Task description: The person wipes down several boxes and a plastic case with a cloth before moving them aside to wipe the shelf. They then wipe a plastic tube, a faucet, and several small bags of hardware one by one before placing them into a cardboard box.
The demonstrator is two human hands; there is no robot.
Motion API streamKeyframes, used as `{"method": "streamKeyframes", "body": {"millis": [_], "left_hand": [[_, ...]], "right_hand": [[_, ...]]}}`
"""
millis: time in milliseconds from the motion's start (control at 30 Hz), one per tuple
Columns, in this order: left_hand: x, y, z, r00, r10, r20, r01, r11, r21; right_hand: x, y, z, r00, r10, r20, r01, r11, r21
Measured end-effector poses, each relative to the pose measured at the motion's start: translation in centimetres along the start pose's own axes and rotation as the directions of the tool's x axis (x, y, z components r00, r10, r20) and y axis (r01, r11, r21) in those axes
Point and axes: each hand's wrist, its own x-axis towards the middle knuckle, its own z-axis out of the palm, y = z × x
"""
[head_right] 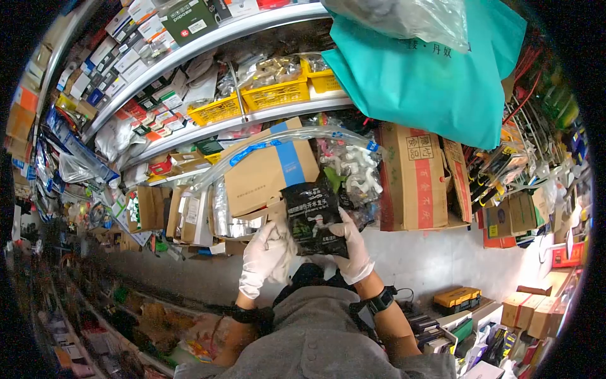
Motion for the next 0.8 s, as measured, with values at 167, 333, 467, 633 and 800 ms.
{"method": "streamKeyframes", "body": {"millis": [167,333,467,633,800], "left_hand": [[-0.3,-0.3,-3.1,0.972,-0.092,-0.218,0.059,0.986,-0.153],[0.4,3.9,-5.2,0.973,0.223,-0.063,-0.226,0.973,-0.048],[-0.3,3.6,-4.5,0.909,0.412,0.056,-0.413,0.911,-0.008],[-1.1,-0.1,-6.7,0.945,0.281,0.166,-0.268,0.958,-0.099],[-1.7,-4.1,-8.9,0.939,0.234,0.251,-0.235,0.972,-0.023]], "right_hand": [[0.5,-1.3,3.3,0.859,0.512,0.003,-0.489,0.818,0.303],[-0.7,2.3,5.6,0.960,0.277,-0.040,-0.275,0.960,0.049],[0.1,5.9,5.8,0.978,0.194,-0.083,-0.199,0.978,-0.061],[2.3,7.5,6.3,0.853,-0.478,0.207,0.454,0.486,-0.747],[10.8,1.3,14.1,0.911,0.320,0.260,-0.308,0.948,-0.086]]}}
